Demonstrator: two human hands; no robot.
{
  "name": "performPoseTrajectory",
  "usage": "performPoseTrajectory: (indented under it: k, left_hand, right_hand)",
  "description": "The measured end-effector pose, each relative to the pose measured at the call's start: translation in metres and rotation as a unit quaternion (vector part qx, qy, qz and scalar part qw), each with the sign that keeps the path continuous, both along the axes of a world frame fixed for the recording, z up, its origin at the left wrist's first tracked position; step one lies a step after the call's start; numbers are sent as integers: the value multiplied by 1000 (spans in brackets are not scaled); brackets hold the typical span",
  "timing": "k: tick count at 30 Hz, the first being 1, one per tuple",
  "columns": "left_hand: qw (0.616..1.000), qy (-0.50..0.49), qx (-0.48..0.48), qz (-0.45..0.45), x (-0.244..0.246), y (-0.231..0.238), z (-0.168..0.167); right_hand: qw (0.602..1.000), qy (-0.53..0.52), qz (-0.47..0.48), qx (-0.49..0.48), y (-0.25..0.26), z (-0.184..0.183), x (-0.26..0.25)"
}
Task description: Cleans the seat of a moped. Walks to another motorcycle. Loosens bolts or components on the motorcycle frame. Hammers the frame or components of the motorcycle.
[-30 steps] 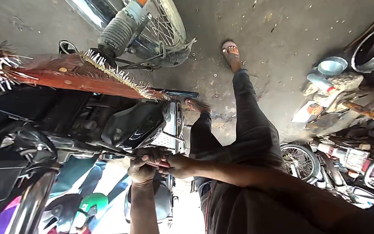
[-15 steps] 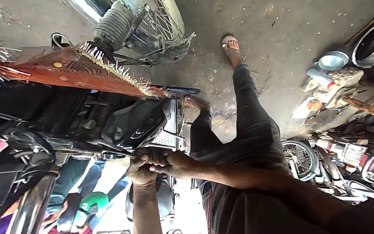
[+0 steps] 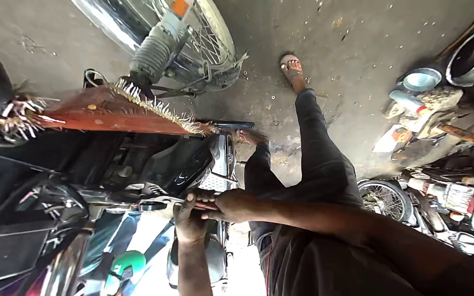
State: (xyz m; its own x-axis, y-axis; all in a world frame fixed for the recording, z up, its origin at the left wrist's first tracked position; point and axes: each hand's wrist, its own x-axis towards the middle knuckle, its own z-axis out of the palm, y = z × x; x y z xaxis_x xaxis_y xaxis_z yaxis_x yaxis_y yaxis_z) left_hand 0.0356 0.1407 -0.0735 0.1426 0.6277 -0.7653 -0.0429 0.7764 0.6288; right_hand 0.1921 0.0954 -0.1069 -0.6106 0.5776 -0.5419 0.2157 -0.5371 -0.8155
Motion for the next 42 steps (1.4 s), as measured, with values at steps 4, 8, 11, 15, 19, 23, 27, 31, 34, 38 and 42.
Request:
performPoseTrajectory:
  k: [4, 8, 11, 15, 19, 23, 27, 31, 34, 38, 42]
  left_hand:
    - [975, 216, 40, -44, 27, 6, 24]
    - [956, 282, 72, -23, 32, 7, 26]
    - [962, 260, 81, -24, 26, 10, 23]
    - [964, 260, 62, 8, 36, 13, 23]
    - [970, 237, 52, 28, 52, 20, 30]
    - [974, 223, 15, 30, 60, 29, 36]
    - [964, 262, 21, 46, 60, 25, 26]
    - [978, 203, 33, 41, 51, 19, 23]
    - [997, 51, 26, 46, 25, 21, 12]
    - [994, -86, 26, 55, 18, 25, -2]
    - [996, -55, 21, 74, 32, 25, 3]
  right_hand:
    - [999, 29, -24, 7, -1, 1, 2]
    - [991, 106, -65, -52, 3, 14, 11]
    - [990, 110, -74, -43, 9, 14, 19]
    - [993, 107, -27, -38, 22, 11, 28]
    - [995, 81, -12, -50, 34, 24, 38]
    - [994, 109, 5, -25, 49, 17, 48]
    - [991, 129, -26, 8, 33, -7, 28]
    - [990, 125, -53, -27, 32, -6, 20]
    - [994, 95, -36, -35, 36, -4, 14]
    - [995, 81, -49, -31, 37, -6, 13]
    - [993, 101, -38, -40, 38, -9, 11]
